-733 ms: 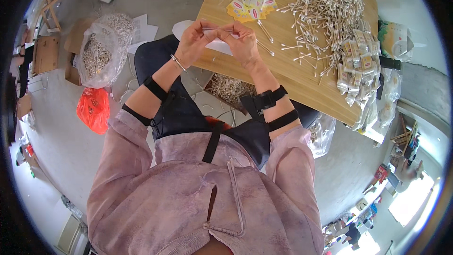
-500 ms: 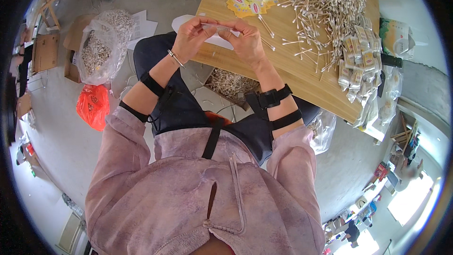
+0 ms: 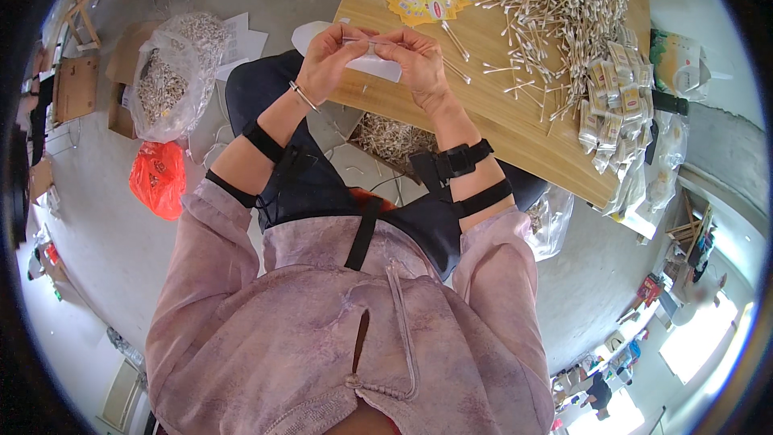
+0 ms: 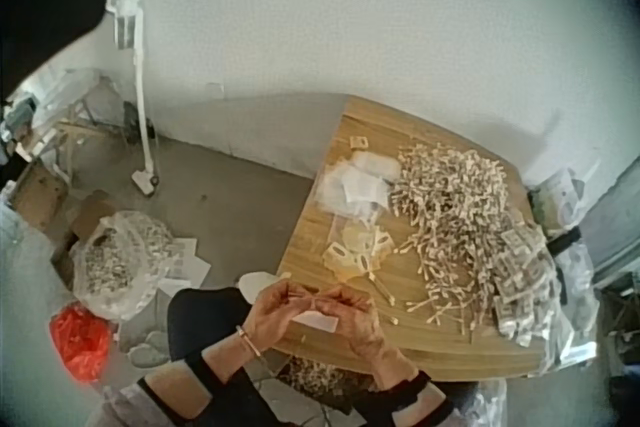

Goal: Counting and placing cotton swabs into small plastic bags.

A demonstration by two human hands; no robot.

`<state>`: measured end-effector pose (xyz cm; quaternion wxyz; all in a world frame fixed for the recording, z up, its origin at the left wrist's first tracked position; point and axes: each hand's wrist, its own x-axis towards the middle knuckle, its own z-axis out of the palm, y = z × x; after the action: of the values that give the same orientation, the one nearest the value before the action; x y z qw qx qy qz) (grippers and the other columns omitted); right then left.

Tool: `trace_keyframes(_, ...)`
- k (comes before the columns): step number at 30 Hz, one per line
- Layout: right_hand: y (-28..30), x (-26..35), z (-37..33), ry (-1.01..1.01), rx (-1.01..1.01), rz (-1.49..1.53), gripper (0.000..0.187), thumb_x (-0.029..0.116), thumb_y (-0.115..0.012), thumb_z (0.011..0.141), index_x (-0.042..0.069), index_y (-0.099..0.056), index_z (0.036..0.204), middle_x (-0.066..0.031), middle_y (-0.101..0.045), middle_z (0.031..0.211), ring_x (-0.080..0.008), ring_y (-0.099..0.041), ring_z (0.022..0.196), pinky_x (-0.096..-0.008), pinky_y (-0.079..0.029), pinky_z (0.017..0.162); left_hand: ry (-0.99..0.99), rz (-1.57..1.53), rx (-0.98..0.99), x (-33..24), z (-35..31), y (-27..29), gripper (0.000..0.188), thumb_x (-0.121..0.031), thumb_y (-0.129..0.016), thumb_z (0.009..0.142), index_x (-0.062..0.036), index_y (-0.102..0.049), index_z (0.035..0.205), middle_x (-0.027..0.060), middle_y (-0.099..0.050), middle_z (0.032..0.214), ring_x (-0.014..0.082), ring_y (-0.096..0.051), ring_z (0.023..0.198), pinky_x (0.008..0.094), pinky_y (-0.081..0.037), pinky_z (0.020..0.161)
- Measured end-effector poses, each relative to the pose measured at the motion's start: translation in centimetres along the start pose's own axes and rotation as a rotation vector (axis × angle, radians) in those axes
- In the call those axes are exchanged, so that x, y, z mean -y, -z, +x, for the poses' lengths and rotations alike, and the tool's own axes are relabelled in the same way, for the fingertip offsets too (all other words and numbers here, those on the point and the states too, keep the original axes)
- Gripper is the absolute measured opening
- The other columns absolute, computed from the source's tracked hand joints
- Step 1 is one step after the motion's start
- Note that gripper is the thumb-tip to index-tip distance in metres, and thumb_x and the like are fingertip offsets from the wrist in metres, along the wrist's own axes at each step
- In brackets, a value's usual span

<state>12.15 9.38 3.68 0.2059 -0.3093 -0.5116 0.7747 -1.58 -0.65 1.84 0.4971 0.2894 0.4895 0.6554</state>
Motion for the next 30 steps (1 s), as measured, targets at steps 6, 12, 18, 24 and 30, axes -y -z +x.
trace_keyframes(6,-0.3,-0.2,0.0,-0.009,-0.008,-0.061,0.011,0.002,-0.060,0.079,0.002,-0.066,0.088,-0.0010,-0.065,0.082,-0.0075,-0.056,0.077,-0.0214,-0.043,0.075,0.053,-0.181,-0.014,0.5,0.1,0.3,0.007,-0.007,-0.057,0.086,-0.0010,-0.057,0.090,0.0078,-0.061,0.102,0.0099,-0.055,0.091,0.0228,-0.044,0.083)
trace_keyframes(12,-0.1,-0.3,0.0,0.044,0.006,-0.088,0.013,0.001,-0.064,0.077,0.002,-0.067,0.089,-0.0017,-0.064,0.078,-0.0058,-0.054,0.071,-0.0203,-0.044,0.066,0.028,-0.190,0.049,0.4,0.0,0.8,0.009,-0.006,-0.056,0.086,-0.0005,-0.058,0.091,0.0083,-0.061,0.104,0.0111,-0.056,0.092,0.0239,-0.042,0.087)
trace_keyframes(18,0.1,-0.3,0.3,0.270,-0.026,-0.456,0.014,0.005,-0.067,0.079,0.004,-0.067,0.093,-0.0053,-0.067,0.081,-0.0113,-0.059,0.076,-0.0238,-0.046,0.069,-0.262,0.464,-0.024,-1.2,0.0,0.8,0.015,-0.004,-0.064,0.082,-0.0050,-0.063,0.096,0.0063,-0.064,0.095,0.0172,-0.060,0.084,0.0285,-0.049,0.075)
trace_keyframes(24,-0.3,0.7,-0.5,0.767,-0.041,-0.969,0.020,-0.004,-0.067,0.075,0.006,-0.068,0.093,-0.0059,-0.066,0.089,-0.0195,-0.063,0.081,-0.0279,-0.051,0.071,-0.873,1.060,-0.103,-1.6,-0.2,1.1,0.022,-0.004,-0.070,0.069,-0.0144,-0.066,0.088,0.0008,-0.062,0.090,0.0225,-0.059,0.085,0.0321,-0.051,0.072)
trace_keyframes(30,-0.4,0.4,-0.6,1.046,-0.119,-1.241,0.028,-0.001,-0.067,0.062,0.011,-0.068,0.088,-0.0006,-0.063,0.088,-0.0208,-0.060,0.082,-0.0323,-0.052,0.068,-0.990,1.322,-0.118,-1.8,-0.6,1.1,0.024,-0.005,-0.066,0.063,-0.0155,-0.064,0.086,-0.0041,-0.060,0.087,0.0169,-0.057,0.086,0.0313,-0.048,0.076)
